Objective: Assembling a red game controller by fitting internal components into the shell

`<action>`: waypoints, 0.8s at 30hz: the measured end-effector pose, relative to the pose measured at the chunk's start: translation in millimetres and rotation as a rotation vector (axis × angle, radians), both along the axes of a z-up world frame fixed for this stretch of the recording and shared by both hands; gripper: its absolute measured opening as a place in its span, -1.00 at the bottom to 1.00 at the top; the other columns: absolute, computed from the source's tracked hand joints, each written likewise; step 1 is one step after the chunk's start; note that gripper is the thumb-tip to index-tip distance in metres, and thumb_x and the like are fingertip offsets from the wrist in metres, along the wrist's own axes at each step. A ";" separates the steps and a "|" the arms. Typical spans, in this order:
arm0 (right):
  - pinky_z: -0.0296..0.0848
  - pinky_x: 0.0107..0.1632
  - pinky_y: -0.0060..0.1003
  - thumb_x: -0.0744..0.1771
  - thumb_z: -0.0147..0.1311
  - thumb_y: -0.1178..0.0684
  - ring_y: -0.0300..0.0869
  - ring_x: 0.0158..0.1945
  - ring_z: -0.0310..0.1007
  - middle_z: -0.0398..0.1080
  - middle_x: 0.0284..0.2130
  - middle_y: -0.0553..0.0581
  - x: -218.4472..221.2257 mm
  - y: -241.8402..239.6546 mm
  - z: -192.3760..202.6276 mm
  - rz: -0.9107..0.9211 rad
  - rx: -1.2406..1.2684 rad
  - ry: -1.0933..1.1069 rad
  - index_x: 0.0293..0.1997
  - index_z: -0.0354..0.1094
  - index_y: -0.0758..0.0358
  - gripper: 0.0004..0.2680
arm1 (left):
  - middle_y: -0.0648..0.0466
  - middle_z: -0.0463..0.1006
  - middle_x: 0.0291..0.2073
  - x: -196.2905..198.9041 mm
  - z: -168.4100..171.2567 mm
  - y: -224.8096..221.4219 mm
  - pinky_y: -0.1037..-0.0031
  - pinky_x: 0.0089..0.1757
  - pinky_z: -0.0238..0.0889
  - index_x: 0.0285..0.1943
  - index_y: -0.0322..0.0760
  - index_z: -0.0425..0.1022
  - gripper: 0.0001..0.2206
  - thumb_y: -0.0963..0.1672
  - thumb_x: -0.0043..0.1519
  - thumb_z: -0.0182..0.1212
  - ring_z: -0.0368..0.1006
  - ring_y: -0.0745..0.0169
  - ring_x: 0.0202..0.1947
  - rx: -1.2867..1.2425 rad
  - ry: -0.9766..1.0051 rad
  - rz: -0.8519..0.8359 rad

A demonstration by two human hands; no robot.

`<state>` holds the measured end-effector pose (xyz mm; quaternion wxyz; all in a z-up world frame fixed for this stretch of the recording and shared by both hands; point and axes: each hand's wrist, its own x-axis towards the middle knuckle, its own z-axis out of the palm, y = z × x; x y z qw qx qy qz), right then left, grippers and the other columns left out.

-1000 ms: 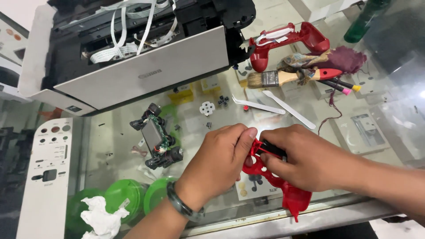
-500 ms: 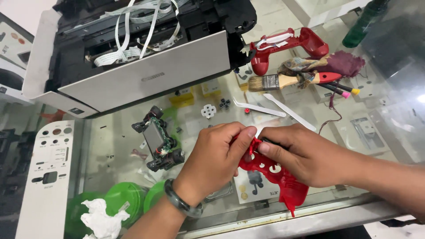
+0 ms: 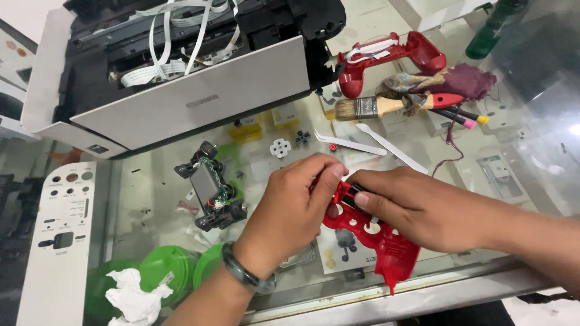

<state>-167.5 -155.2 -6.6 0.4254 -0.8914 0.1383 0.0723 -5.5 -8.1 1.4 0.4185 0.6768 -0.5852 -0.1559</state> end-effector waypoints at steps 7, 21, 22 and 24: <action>0.29 -0.26 -0.19 0.41 -0.13 -0.15 -0.13 -0.44 0.30 0.40 -0.54 0.04 1.4 13.9 21.0 0.025 -0.130 0.120 -0.05 0.33 -0.06 -0.85 | 0.24 0.38 -0.72 -6.2 27.5 7.7 0.48 -0.52 0.13 -0.27 -0.11 0.56 -0.76 0.03 0.26 0.12 0.19 0.44 -0.67 0.277 0.221 0.093; 0.27 -0.37 -0.18 0.35 0.04 -0.07 -0.14 -0.54 0.30 0.45 -0.63 -0.01 9.5 25.3 1.2 -0.174 -0.204 -0.197 -0.36 0.40 0.04 -0.87 | 0.12 0.46 -0.57 -0.3 7.2 4.6 0.42 -0.37 0.22 -0.35 -0.21 0.42 -0.71 -0.02 0.37 0.00 0.36 0.27 -0.51 -0.007 0.053 0.020; 0.27 -0.37 -0.18 0.35 0.04 -0.07 -0.14 -0.54 0.30 0.45 -0.63 -0.01 4.5 23.6 0.7 -0.181 -0.210 -0.198 -0.36 0.40 0.04 -0.87 | 0.12 0.46 -0.57 -4.3 6.1 2.7 0.42 -0.37 0.22 -0.35 -0.21 0.42 -0.71 -0.02 0.37 0.00 0.36 0.27 -0.51 -0.012 0.051 0.013; 0.31 -0.34 -0.01 0.36 0.00 -0.13 0.18 -0.41 0.46 0.55 -0.46 0.15 -0.4 21.8 -2.6 -0.152 -0.305 -0.034 -0.18 0.30 -0.01 -0.88 | 0.13 0.52 -0.53 -8.9 4.3 2.3 0.41 -0.34 0.29 -0.29 -0.21 0.43 -0.73 -0.02 0.37 -0.01 0.44 0.24 -0.48 0.028 0.053 0.018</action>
